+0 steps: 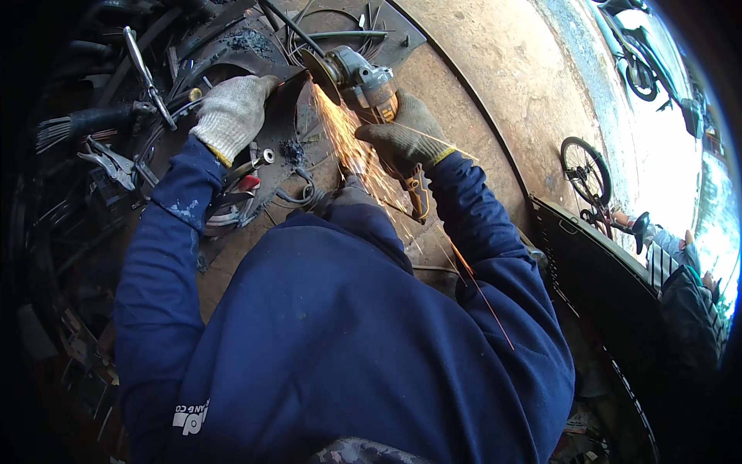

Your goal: The person welds components onto a curved metal plate, secures a rod with clamps, and grinds the metal surface using an angle grinder.

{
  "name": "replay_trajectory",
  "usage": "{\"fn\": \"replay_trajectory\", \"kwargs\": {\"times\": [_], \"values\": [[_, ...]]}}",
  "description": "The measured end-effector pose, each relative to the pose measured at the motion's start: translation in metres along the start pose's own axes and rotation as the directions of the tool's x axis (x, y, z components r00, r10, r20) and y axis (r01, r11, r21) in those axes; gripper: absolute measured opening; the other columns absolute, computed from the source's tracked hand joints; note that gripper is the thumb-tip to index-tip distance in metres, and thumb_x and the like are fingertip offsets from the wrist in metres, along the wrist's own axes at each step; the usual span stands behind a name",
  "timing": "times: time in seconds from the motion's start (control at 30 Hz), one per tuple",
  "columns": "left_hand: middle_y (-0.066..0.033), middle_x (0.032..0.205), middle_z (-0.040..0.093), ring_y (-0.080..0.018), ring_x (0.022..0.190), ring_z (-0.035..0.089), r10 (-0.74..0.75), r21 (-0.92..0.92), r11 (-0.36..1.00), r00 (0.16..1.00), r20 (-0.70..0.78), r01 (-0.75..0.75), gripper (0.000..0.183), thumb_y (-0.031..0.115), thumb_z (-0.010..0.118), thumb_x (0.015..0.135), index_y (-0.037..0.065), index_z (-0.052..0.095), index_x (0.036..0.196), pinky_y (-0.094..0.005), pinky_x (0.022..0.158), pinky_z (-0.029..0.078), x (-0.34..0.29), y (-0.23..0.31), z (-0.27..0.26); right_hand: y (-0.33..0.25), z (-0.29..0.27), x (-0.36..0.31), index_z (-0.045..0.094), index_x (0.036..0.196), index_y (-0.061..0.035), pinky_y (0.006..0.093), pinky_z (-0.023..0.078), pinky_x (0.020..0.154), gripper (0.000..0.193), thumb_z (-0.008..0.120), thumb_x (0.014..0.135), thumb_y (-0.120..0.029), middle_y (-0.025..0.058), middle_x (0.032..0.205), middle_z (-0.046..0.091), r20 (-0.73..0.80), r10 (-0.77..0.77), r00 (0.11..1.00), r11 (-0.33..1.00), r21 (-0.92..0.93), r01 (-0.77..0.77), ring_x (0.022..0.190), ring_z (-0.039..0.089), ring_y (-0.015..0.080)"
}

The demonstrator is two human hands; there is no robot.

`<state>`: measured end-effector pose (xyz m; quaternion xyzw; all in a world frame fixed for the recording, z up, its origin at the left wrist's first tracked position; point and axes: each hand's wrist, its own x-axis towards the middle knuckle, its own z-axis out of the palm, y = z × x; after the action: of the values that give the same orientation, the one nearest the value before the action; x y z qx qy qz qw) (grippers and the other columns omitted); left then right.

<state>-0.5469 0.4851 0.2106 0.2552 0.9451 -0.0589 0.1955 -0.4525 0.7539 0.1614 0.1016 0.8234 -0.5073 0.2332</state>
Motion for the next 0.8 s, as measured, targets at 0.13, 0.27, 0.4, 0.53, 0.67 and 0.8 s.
{"fn": "replay_trajectory", "kwargs": {"times": [0.13, 0.27, 0.4, 0.53, 0.67, 0.8], "values": [[-0.0161, 0.101, 0.072, -0.0363, 0.098, 0.069, 0.034, -0.013, 0.999, 0.998, -0.058, -0.035, 0.030, 0.012, 0.051, 0.094, 0.014, 0.068, 0.119, -0.0494, 0.082, 0.055, -0.001, -0.001, 0.004, 0.013, 0.003, 0.003, 0.064, 0.116, -0.0023, 0.0351, 0.057, 0.079, 0.069, 0.092, 0.060, -0.033, 0.0108, 0.098, 0.072, -0.021, 0.037, 0.999, 0.999, -0.019, -0.037, 0.085, 0.070, 0.0208], [-0.0162, 0.099, 0.072, -0.0365, 0.097, 0.069, 0.030, -0.001, 1.000, 0.999, -0.035, -0.030, 0.029, 0.013, 0.051, 0.094, 0.013, 0.067, 0.118, -0.0494, 0.082, 0.055, 0.001, -0.001, 0.003, 0.026, 0.006, 0.004, 0.065, 0.114, -0.0030, 0.0358, 0.057, 0.078, 0.066, 0.091, 0.061, -0.032, 0.0111, 0.098, 0.072, -0.080, -0.002, 0.997, 0.994, -0.106, -0.007, 0.085, 0.070, 0.0216], [-0.0163, 0.099, 0.072, -0.0366, 0.097, 0.069, 0.024, -0.011, 1.000, 0.999, -0.028, -0.024, 0.030, 0.012, 0.051, 0.093, 0.013, 0.067, 0.119, -0.0492, 0.082, 0.055, 0.001, -0.001, 0.003, 0.025, 0.007, 0.003, 0.065, 0.114, -0.0024, 0.0352, 0.057, 0.078, 0.066, 0.091, 0.062, -0.032, 0.0110, 0.098, 0.073, -0.056, 0.006, 0.998, 0.997, -0.073, -0.011, 0.085, 0.070, 0.0209], [-0.0166, 0.099, 0.072, -0.0365, 0.098, 0.069, 0.039, -0.021, 0.999, 0.997, -0.064, -0.040, 0.031, 0.011, 0.051, 0.093, 0.012, 0.068, 0.119, -0.0487, 0.082, 0.056, -0.001, -0.002, 0.003, 0.010, 0.005, 0.002, 0.065, 0.115, -0.0020, 0.0345, 0.057, 0.078, 0.065, 0.091, 0.063, -0.031, 0.0102, 0.098, 0.073, -0.051, 0.051, 0.997, 0.997, -0.057, -0.054, 0.085, 0.070, 0.0198], [-0.0168, 0.099, 0.072, -0.0362, 0.099, 0.069, 0.032, -0.027, 0.999, 0.997, -0.065, -0.033, 0.031, 0.011, 0.051, 0.093, 0.012, 0.068, 0.119, -0.0488, 0.082, 0.056, -0.001, -0.002, 0.005, 0.007, 0.002, 0.002, 0.066, 0.115, -0.0029, 0.0364, 0.056, 0.082, 0.066, 0.089, 0.064, -0.036, 0.0136, 0.101, 0.073, -0.012, 0.002, 1.000, 1.000, 0.010, -0.002, 0.089, 0.070, 0.0243], [-0.0166, 0.098, 0.072, -0.0366, 0.097, 0.069, 0.026, -0.021, 0.999, 0.999, -0.044, -0.027, 0.030, 0.012, 0.051, 0.093, 0.012, 0.068, 0.117, -0.0495, 0.081, 0.055, 0.000, -0.002, 0.004, 0.011, 0.004, 0.004, 0.065, 0.115, -0.0022, 0.0338, 0.057, 0.079, 0.066, 0.092, 0.062, -0.031, 0.0103, 0.097, 0.073, -0.038, 0.000, 0.999, 1.000, -0.003, -0.001, 0.085, 0.070, 0.0193]]}}
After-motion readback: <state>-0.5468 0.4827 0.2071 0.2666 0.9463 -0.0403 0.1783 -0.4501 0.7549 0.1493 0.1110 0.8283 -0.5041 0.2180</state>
